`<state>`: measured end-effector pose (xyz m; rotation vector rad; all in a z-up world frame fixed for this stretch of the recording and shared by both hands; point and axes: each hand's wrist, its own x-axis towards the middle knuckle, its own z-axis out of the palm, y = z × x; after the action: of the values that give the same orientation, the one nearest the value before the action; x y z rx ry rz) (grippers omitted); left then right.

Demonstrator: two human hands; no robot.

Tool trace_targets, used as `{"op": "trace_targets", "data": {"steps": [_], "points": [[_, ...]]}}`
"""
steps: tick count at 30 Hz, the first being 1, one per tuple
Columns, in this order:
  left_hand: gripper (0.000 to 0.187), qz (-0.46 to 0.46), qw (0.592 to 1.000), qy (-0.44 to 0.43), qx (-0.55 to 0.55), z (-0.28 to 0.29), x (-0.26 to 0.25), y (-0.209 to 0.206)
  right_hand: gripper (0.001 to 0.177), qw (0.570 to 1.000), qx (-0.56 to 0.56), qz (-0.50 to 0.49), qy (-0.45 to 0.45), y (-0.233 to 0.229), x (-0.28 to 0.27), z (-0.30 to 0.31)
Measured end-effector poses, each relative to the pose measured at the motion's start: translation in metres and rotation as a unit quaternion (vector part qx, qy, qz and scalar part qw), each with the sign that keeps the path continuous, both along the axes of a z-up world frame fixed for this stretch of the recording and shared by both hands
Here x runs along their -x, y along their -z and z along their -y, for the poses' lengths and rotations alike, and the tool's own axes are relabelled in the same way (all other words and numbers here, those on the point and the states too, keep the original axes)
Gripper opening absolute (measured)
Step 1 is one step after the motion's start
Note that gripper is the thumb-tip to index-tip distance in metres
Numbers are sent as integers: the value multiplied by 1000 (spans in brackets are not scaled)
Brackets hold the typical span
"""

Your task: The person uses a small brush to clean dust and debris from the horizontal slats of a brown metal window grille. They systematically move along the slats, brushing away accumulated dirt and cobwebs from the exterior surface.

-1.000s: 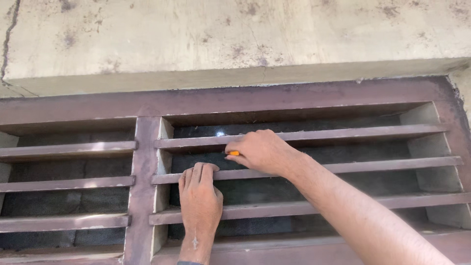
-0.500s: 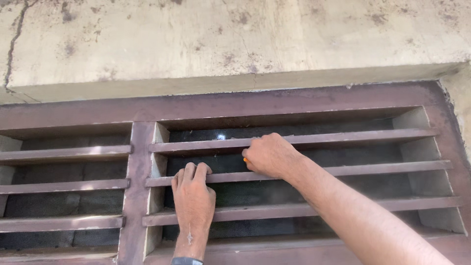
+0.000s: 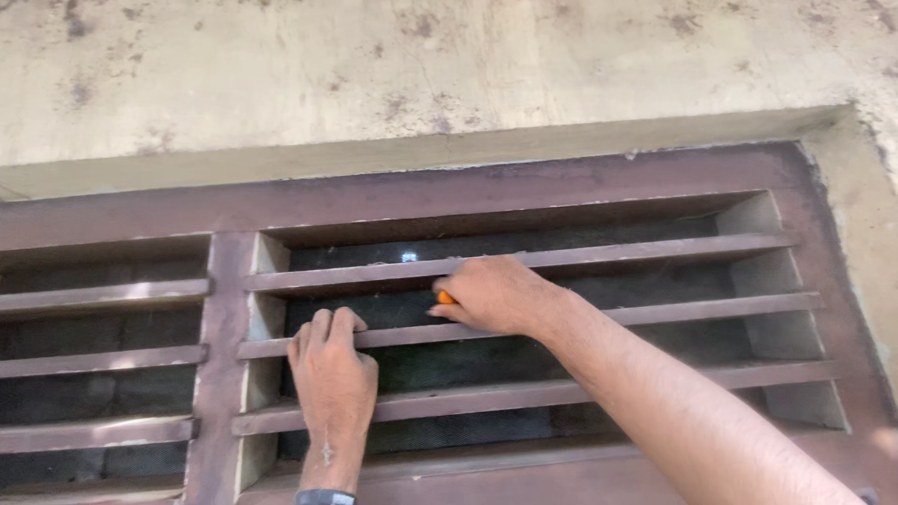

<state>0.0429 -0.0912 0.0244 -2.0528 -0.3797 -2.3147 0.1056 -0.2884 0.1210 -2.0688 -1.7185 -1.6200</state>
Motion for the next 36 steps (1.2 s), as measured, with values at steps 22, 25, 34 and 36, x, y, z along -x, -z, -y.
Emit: {"op": "trace_targets", "data": {"steps": [22,25,34,36], "points": [[26,-112,993,48,-6,76,-25,-5,25,997,-7,21,71,-2,-13,38],[34,-108,993,40,-14,75,-25,-4,16,974,6,64,216,-3,-17,39],[53,-98,995,24,-2,76,-30,-7,25,998,-26,-15,-54,-1,-19,67],[48,-100,995,19,4,76,-30,-8,25,995,-17,-2,94,-1,-21,65]]}}
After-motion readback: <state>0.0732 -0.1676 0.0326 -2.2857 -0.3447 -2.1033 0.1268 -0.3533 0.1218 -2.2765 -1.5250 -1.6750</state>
